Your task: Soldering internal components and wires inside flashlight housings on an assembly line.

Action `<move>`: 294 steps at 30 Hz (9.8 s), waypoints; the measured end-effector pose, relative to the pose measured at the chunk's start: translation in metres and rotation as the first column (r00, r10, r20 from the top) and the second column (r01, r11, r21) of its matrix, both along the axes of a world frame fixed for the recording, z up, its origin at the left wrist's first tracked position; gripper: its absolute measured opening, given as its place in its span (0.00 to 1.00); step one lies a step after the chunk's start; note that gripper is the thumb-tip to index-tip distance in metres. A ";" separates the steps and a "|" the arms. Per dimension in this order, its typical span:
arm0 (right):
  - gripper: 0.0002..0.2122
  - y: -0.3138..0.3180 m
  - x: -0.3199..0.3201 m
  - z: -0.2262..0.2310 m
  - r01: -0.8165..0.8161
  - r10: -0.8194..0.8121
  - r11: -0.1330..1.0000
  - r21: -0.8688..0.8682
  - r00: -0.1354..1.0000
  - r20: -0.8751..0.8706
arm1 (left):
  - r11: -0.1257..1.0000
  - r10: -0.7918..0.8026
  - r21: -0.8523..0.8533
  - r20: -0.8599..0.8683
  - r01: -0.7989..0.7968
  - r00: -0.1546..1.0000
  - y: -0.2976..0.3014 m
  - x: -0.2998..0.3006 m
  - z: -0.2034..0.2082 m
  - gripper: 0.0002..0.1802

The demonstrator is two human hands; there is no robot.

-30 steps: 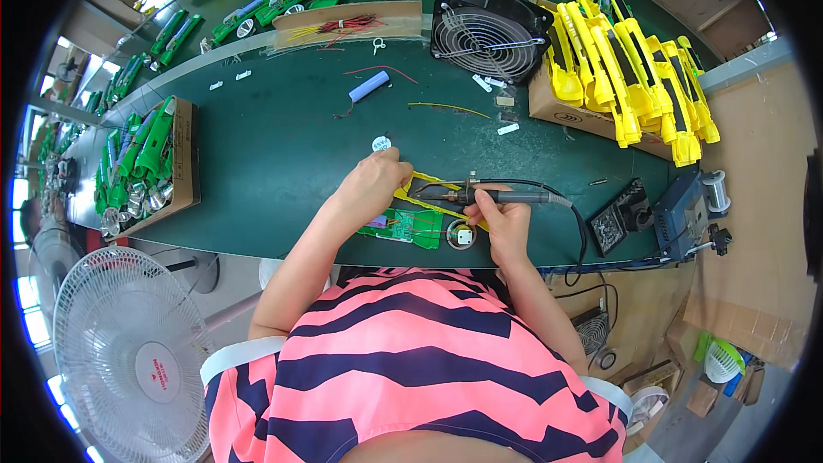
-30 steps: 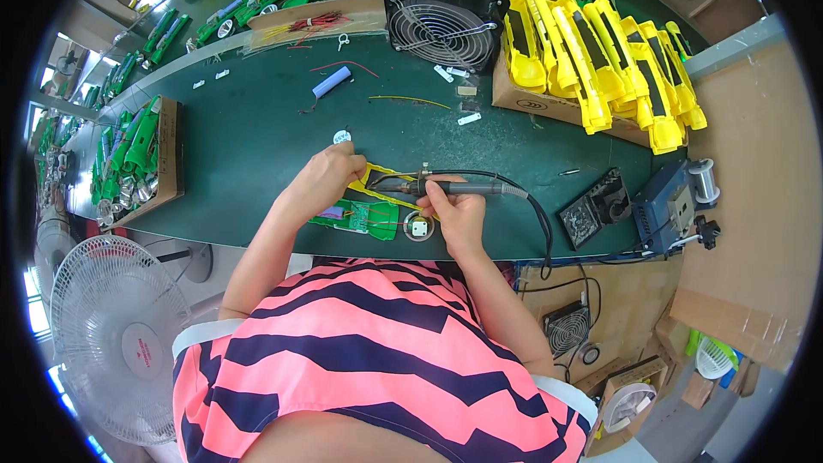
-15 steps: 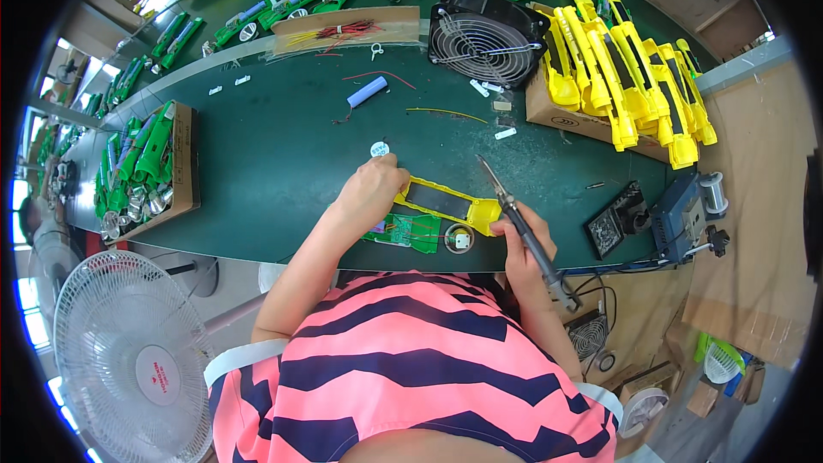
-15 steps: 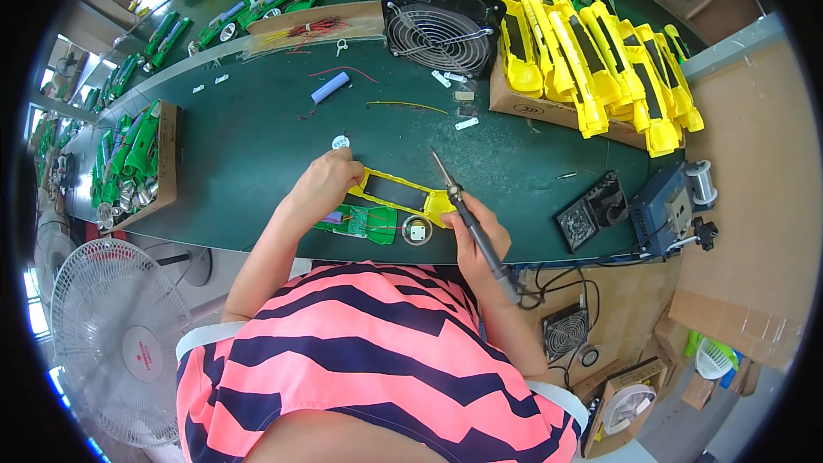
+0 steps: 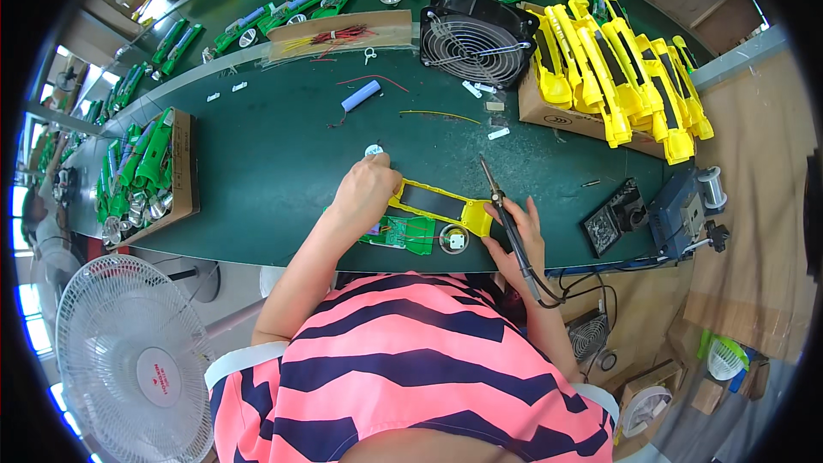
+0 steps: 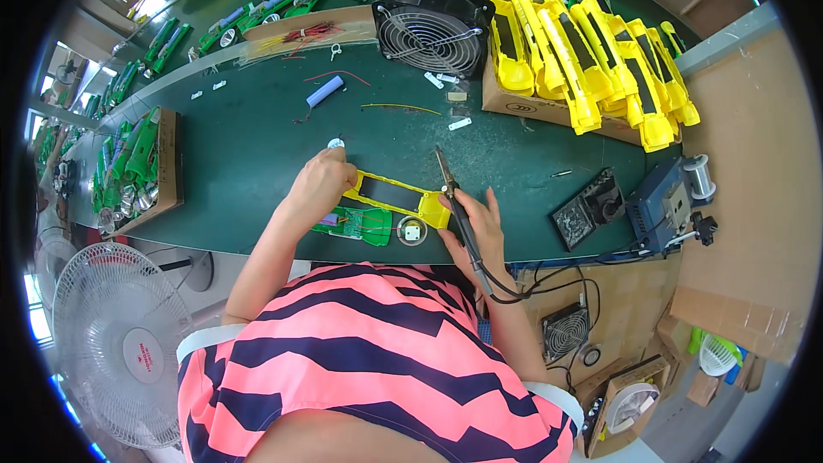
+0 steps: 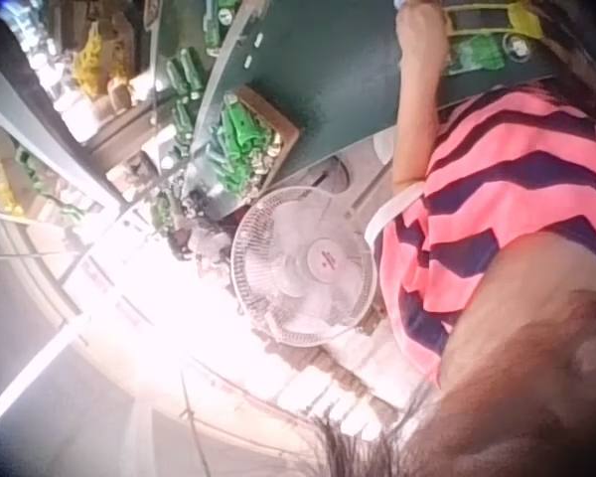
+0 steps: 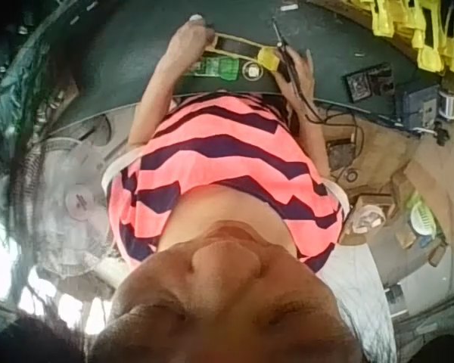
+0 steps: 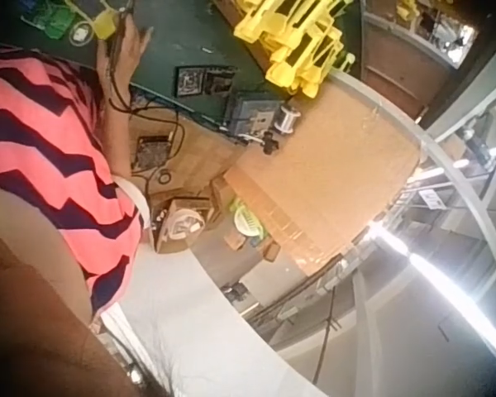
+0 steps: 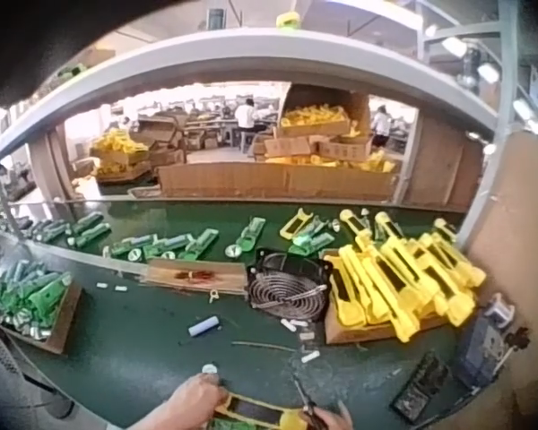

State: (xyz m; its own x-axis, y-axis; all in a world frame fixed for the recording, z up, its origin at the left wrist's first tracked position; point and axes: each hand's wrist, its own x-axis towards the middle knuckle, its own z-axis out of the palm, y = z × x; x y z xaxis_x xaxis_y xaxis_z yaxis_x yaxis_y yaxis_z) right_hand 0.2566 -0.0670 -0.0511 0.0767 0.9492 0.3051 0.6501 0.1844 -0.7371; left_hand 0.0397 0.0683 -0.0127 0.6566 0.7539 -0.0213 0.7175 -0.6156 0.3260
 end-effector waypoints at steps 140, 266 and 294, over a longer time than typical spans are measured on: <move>0.09 -0.024 -0.047 -0.023 0.181 -0.223 0.972 -0.154 0.482 -0.847 | 0.980 0.196 -0.127 0.497 -0.152 0.845 -0.054 0.012 -0.009 0.05; 0.10 -0.042 0.026 -0.024 0.596 -0.338 0.802 0.040 0.509 -0.792 | 0.913 0.155 0.260 0.492 -0.314 0.857 -0.025 -0.044 -0.022 0.19; 0.10 -0.006 0.045 -0.014 0.724 -0.571 0.676 -0.135 0.399 -0.718 | 0.859 0.508 -0.194 0.419 -0.473 0.752 0.421 0.146 -0.038 0.26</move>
